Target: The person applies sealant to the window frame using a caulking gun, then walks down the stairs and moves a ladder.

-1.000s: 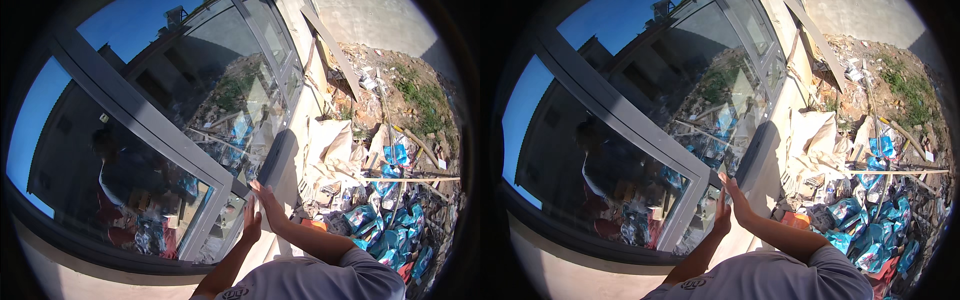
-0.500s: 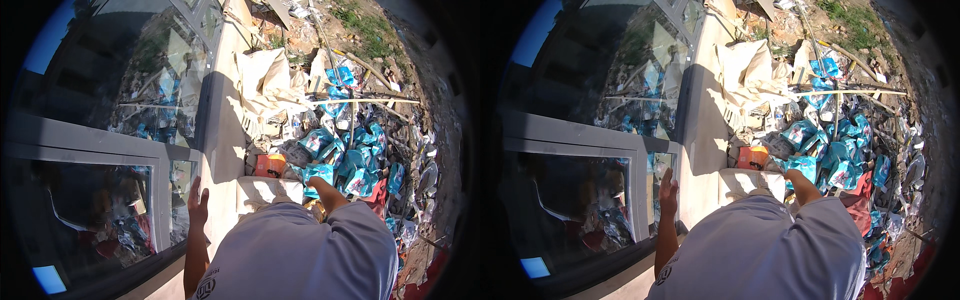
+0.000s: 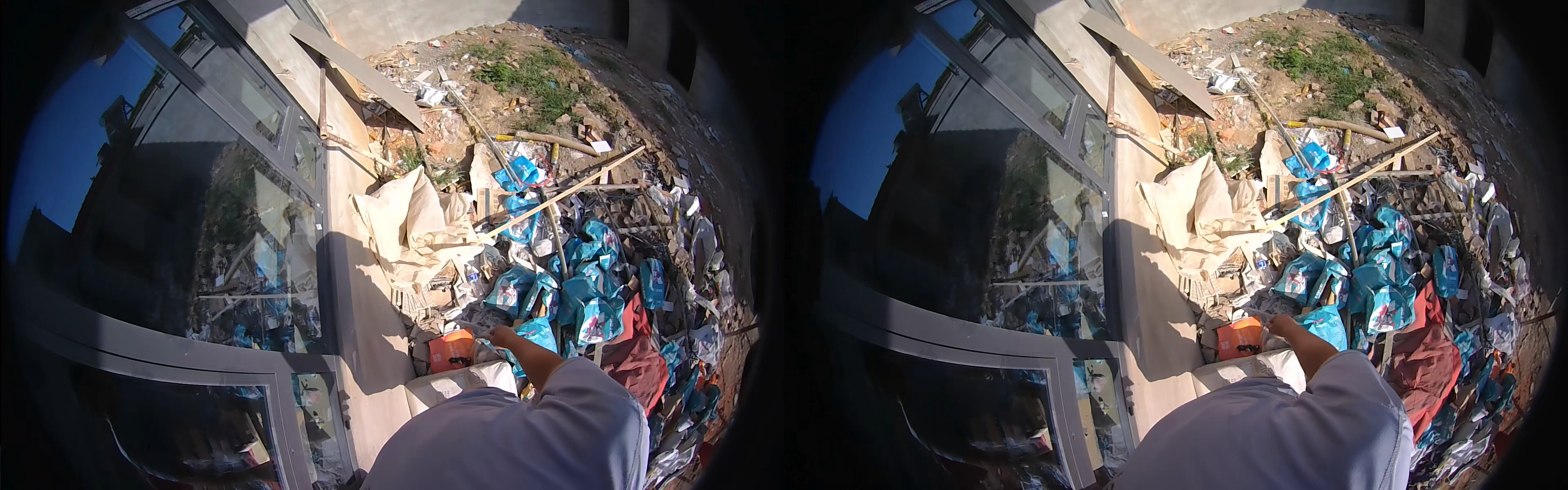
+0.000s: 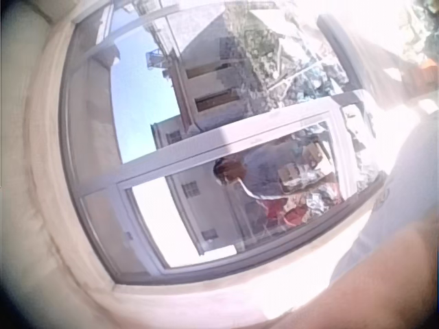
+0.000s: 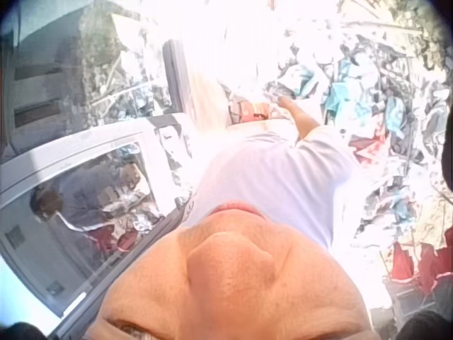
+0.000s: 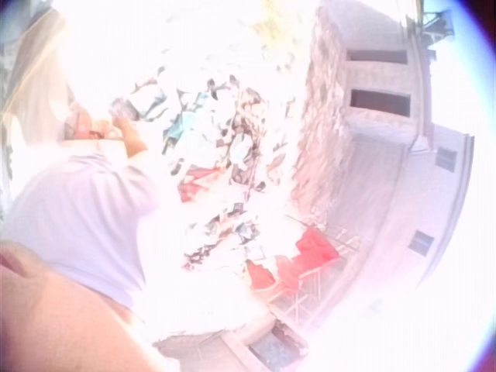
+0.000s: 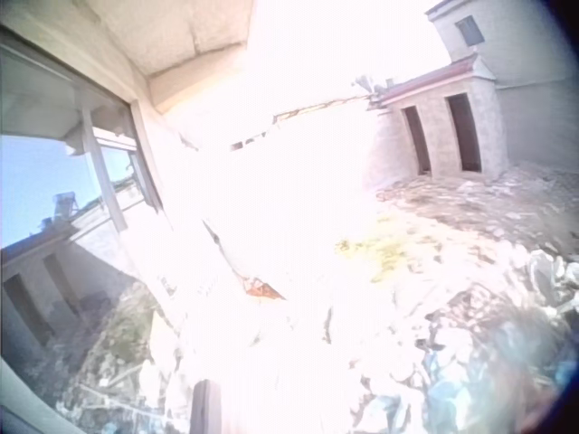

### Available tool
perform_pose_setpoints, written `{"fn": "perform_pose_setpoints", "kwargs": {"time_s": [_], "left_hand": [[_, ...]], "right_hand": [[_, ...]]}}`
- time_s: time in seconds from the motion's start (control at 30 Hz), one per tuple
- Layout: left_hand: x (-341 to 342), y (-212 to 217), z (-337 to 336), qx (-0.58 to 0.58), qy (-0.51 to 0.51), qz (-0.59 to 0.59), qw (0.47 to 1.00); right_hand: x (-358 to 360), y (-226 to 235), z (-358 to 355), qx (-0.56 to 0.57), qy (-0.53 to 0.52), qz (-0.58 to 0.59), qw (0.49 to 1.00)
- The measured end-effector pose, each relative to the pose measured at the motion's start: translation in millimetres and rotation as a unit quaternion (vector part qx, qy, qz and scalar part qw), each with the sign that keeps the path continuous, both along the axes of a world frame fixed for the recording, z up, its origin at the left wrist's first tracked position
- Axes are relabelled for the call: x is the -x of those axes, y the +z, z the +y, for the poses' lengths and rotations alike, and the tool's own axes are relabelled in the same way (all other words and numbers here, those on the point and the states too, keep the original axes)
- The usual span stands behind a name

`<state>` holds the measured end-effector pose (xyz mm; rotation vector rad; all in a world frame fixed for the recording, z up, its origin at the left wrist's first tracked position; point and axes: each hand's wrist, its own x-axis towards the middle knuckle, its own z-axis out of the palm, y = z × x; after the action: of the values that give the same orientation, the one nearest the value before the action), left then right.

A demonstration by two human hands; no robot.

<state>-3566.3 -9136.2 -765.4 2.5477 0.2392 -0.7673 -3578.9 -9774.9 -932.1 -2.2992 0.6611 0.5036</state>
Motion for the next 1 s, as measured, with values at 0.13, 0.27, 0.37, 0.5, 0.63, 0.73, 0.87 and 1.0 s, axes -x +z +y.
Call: {"fn": "perform_pose_setpoints", "kwargs": {"time_s": [0.13,0.27,0.37,0.5,0.63,0.73,0.87,1.0], "left_hand": [[-40.8,24.4,-25.1,0.011,-0.052,-0.07,0.996],[-70.3,44.5,-44.3,0.015,-0.1,-0.136,0.986],[-82.3,51.3,-48.6,0.018,-0.132,-0.182,0.974],[-85.1,50.2,-42.5,0.022,-0.131,-0.178,0.975],[-81.3,40.5,-34.4,0.037,-0.092,-0.117,0.988],[-82.4,33.0,-31.7,0.043,-0.067,-0.081,0.994],[-91.7,26.3,-32.8,0.061,-0.061,-0.071,0.994],[-102.5,20.1,-33.9,0.092,-0.061,-0.076,0.991]], "right_hand": [[-66.8,28.2,65.1,-0.057,0.173,-0.131,0.975],[-83.0,35.7,80.5,-0.035,0.303,-0.014,0.952],[-55.1,25.5,60.0,0.031,0.372,0.031,0.927],[19.8,-6.2,11.4,-0.016,0.228,0.207,0.951],[109.6,-55.0,-45.9,-0.049,0.013,0.332,0.942],[153.5,-86.0,-67.2,-0.116,-0.08,0.373,0.917],[145.8,-99.6,-51.4,-0.095,-0.116,0.372,0.916],[71.9,-82.0,-4.6,-0.148,0.05,0.286,0.946]]}}
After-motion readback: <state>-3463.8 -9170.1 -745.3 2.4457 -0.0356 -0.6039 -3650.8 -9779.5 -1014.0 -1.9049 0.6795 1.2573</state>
